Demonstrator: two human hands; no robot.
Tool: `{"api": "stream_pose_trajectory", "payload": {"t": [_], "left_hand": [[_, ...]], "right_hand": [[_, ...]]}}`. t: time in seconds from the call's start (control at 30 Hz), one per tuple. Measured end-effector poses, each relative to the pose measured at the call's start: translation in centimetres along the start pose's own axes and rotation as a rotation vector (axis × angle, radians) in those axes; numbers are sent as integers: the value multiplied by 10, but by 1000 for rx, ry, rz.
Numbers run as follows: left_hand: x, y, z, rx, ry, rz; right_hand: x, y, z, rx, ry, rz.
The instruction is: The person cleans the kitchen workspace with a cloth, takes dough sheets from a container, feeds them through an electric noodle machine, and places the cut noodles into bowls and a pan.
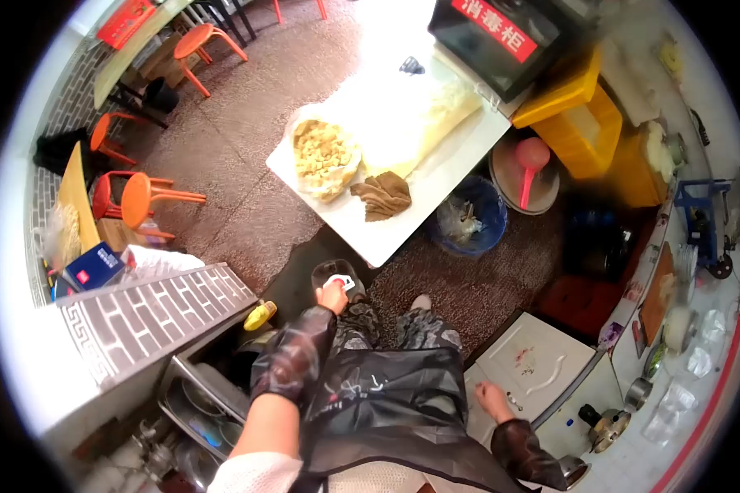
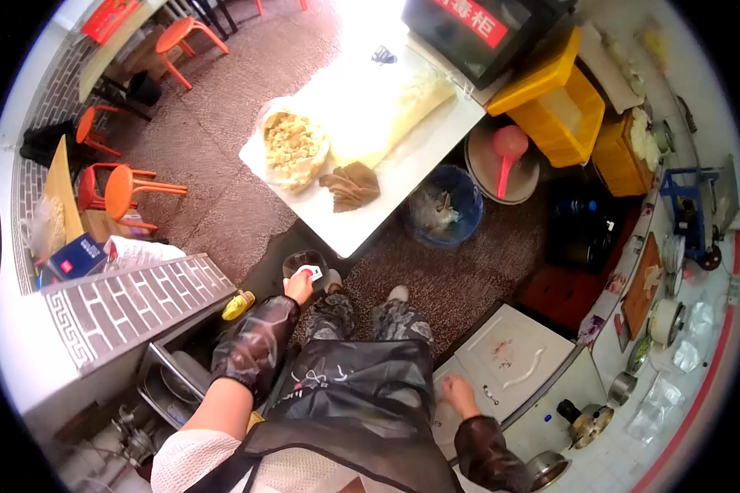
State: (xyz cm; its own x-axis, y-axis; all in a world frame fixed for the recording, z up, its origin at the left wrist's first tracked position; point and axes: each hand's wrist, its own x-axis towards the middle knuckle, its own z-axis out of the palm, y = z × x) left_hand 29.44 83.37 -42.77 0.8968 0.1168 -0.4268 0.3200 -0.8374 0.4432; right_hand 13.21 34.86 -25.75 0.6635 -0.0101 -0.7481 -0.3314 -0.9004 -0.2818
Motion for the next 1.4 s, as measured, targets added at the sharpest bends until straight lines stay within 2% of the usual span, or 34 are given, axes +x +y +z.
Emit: {"api": "stream_pose_trajectory", "payload": {"t": [0.07,0.13,0.17,0.2,0.23,0.3,0.33,0.37,0.4,0.53,0.63,0.67,0.7,0.73,0.77,0.83,0.87,0.9,0.93,0.97,1.0,1.03,1.07,1.1,1.13,1.17,1.23,1.27,1.37,1.4], "left_hand": [[53,-34,43,-119,25,-15],[97,-47,63,-210,52,68],[116,-46,69,-178,-41,15],[138,-58,90,-43,-29,154],[160,-69,111,92,1,292],[186,-76,131,191,-58,260],[194,-85,146,202,-106,173],[193,-82,152,209,-152,111],[191,-85,161,223,-197,53],[139,-81,177,256,-352,-108],[73,-27,166,138,-612,-176],[54,-1,160,68,-710,-194],[46,33,156,-41,-723,-184],[49,73,150,-147,-691,-155],[62,119,146,-248,-617,-110],[134,229,137,-386,-354,22],[187,298,122,-349,-235,51],[241,336,137,-555,-88,175],[293,382,146,-607,-33,190],[351,397,187,-756,3,239],[408,420,220,-810,49,255],[456,449,249,-730,184,272],[496,473,270,-623,220,210],[554,459,324,-261,306,189],[584,461,349,-438,361,224],[596,459,357,-441,365,224],[608,458,365,-634,20,-219],[581,487,340,-490,216,-290],[537,488,331,-607,244,-166],[519,491,330,-871,122,-248]], "right_hand": [[-14,3,17,-32,-7,-57],[-3,3,20,3,-15,29],[-1,6,19,26,-26,95],[12,-16,-5,96,-72,176],[32,-8,-5,110,-50,206],[79,18,-12,11,-34,112],[108,23,-23,8,2,25],[138,25,-36,7,26,48],[169,27,-49,-1,40,-14],[291,52,-116,67,76,-131],[411,82,-168,1,180,-206],[455,90,-185,58,372,-313],[505,98,-203,54,460,-280],[551,97,-223,140,663,-328],[597,101,-245,148,736,-341],[653,86,-275,42,838,-139],[682,89,-278,41,847,-80],[707,94,-272,43,856,-18],[720,97,-265,60,857,-7],[734,100,-262,68,905,-13],[743,104,-264,68,956,-22],[744,105,-267,71,965,-24],[735,104,-270,228,934,-22],[724,104,-275,380,902,-24],[710,110,-279,376,878,-31],[694,118,-280,372,851,-35],[659,134,-279,351,798,6],[642,146,-275,343,777,18],[591,180,-274,334,781,22],[577,189,-280,318,804,7]]}}
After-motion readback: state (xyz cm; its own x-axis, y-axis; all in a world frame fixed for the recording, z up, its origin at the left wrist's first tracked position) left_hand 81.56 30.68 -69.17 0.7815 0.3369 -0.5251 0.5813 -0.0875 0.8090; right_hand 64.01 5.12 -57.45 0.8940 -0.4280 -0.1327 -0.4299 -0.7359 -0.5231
